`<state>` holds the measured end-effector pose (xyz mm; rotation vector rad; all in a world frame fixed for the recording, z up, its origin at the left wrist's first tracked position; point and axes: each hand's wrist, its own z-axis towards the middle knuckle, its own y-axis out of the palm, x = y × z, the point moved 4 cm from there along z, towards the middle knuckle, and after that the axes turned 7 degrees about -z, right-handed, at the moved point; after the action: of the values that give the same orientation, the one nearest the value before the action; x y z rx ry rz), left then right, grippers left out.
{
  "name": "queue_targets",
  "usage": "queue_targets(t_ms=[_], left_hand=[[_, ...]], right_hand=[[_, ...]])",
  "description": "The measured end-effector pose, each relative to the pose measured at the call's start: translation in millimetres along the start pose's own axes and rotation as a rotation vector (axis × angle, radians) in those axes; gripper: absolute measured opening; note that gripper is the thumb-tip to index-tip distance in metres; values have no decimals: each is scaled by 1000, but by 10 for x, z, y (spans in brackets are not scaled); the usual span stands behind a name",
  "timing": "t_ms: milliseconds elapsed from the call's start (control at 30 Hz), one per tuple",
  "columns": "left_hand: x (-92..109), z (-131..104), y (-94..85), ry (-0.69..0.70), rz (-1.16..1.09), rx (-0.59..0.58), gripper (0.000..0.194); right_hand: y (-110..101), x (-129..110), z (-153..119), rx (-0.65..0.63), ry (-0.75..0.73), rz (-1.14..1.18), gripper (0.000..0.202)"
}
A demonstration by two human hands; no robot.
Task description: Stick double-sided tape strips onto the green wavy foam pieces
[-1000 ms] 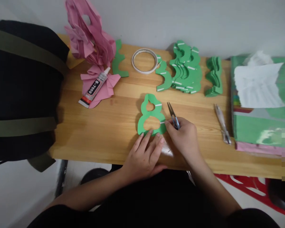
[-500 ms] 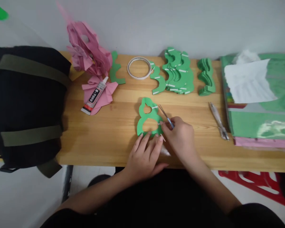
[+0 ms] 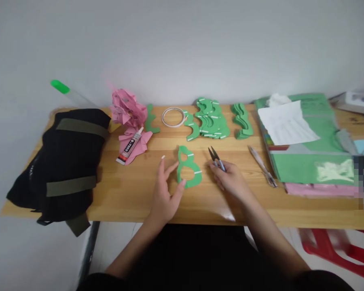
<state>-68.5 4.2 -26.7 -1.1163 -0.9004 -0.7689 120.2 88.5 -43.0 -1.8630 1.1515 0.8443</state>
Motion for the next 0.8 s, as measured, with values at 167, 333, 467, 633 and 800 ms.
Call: queue_targets(t_ms=[167, 333, 467, 633, 800], left_hand=[[-62, 98, 280, 21, 16, -103, 70], [-68, 139, 371, 52, 268, -124, 88], [-24, 135, 389, 51, 302, -137, 89], [-6, 138, 370, 102, 223, -96, 86], [-67, 251, 191, 0, -7, -2, 68]], right_hand=[[166, -146, 120, -126, 12, 35, 34], [148, -194, 173, -150, 14, -21, 39], [101, -243, 134, -151, -48, -126, 42], [128, -346, 13, -201, -127, -223, 34], [-226, -586, -197, -157, -132, -222, 32]])
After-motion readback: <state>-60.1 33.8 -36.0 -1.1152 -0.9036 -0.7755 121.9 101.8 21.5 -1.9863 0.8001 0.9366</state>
